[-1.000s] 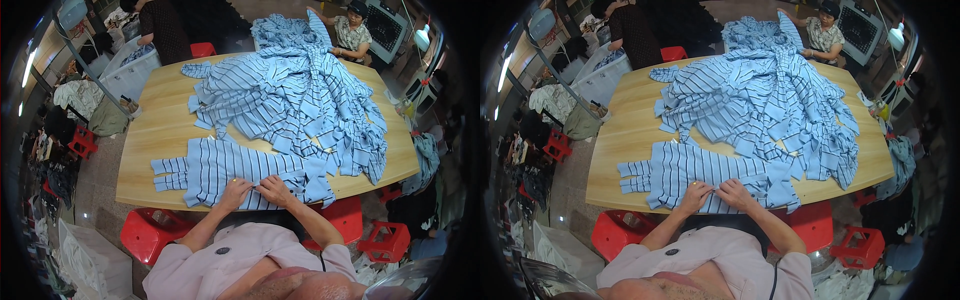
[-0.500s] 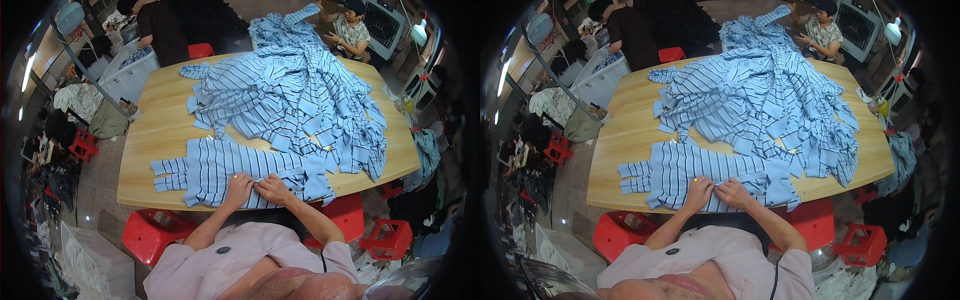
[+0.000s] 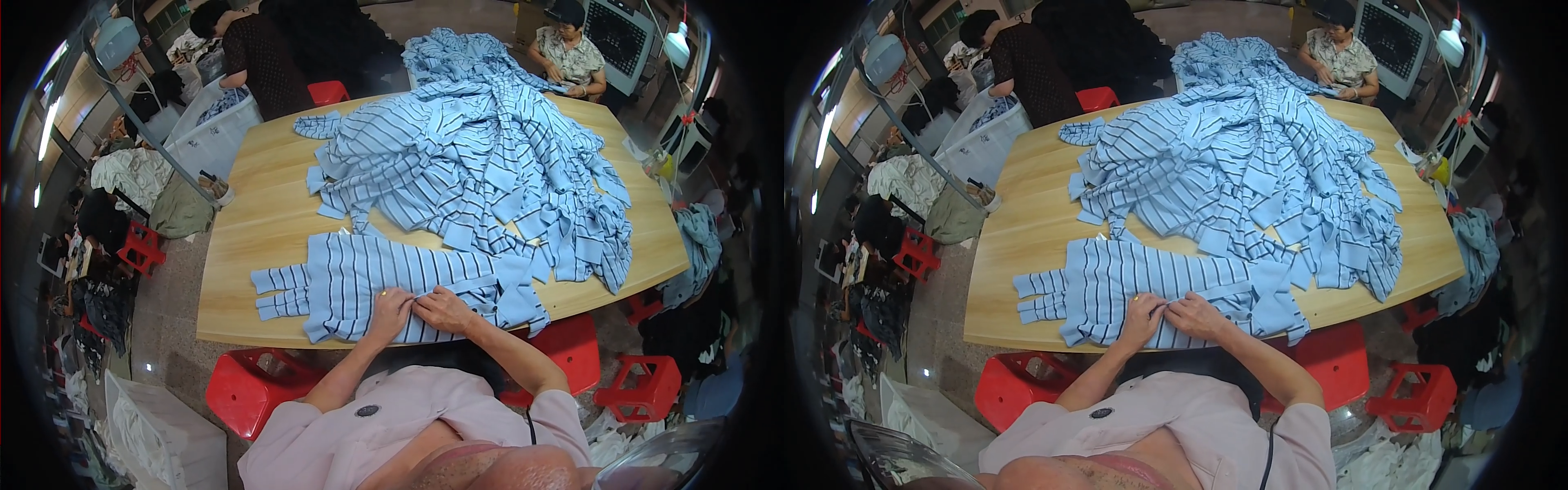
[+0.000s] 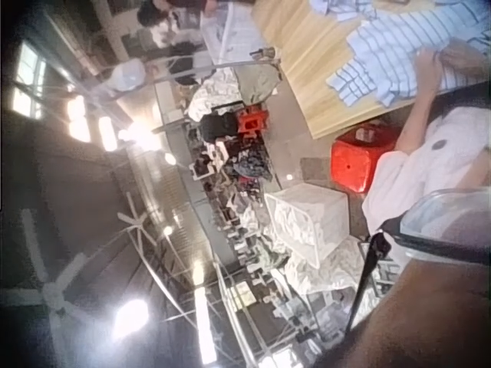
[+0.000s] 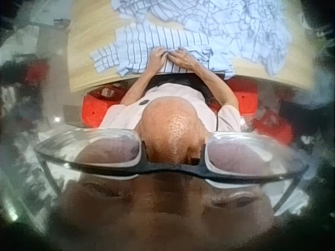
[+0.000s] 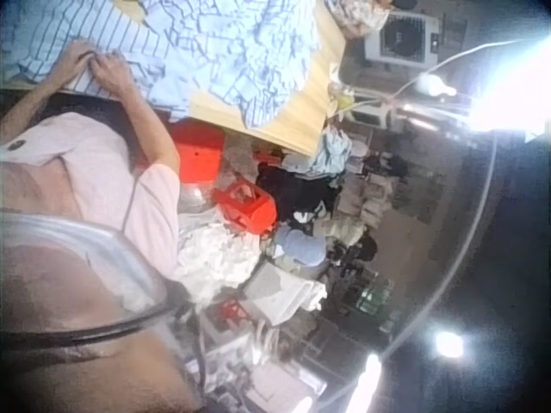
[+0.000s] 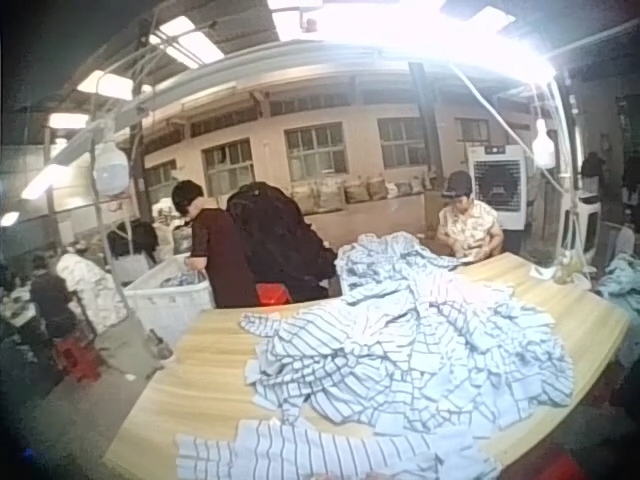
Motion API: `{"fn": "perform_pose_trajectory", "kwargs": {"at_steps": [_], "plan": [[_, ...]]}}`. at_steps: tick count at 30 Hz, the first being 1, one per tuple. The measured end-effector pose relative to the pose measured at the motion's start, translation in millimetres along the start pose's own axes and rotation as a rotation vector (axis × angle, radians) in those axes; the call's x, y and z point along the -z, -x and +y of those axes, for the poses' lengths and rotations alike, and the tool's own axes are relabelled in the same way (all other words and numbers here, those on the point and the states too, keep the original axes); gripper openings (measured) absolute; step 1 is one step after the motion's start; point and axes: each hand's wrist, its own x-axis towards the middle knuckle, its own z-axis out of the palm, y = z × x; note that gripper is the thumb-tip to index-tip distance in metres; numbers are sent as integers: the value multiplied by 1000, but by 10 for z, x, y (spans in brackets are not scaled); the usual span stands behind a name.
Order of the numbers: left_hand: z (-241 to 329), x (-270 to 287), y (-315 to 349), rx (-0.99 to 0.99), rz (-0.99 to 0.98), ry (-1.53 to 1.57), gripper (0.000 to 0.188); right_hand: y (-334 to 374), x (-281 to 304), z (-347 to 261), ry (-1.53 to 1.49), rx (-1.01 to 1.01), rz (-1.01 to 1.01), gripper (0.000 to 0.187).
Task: Folding and stacking blue and white striped shirts on a work table.
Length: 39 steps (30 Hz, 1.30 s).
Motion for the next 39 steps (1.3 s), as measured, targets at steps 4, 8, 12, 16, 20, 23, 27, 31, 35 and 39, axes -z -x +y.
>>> {"fn": "perform_pose_trajectory", "kwargs": {"at_steps": [4, 8, 12, 16, 20, 23, 27, 31, 35, 39], "plan": [[38, 51, 3, 27, -43, -60, 6, -12, -37, -67, 29, -18, 77, 18], [21, 98, -45, 56, -142, -43, 9, 46, -14, -99, 39, -21, 139, 16], [-16, 174, -123, 63, -205, 10, 10, 12, 2, -100, 47, -40, 158, 17], [-21, 180, -160, 46, -234, 5, 9, -7, 69, -93, 45, -70, 154, 18], [-22, 215, -151, 54, -273, 4, 11, -39, 130, -71, 81, -76, 142, 19], [-19, 232, -117, 58, -352, -36, 16, -14, 103, -85, 97, -71, 113, 13], [-44, 268, -115, 43, -462, -97, 25, -12, 28, -97, 76, -85, 2, 8], [-98, 218, -87, 31, -441, -133, 25, 26, 23, -82, -4, -74, -57, 10], [-13, 231, -86, 2, -432, -205, 22, 62, 46, -87, -88, -70, 44, 11], [17, 202, -45, -6, -321, -151, 21, 60, 1, -132, -105, -159, 52, 13]]}}
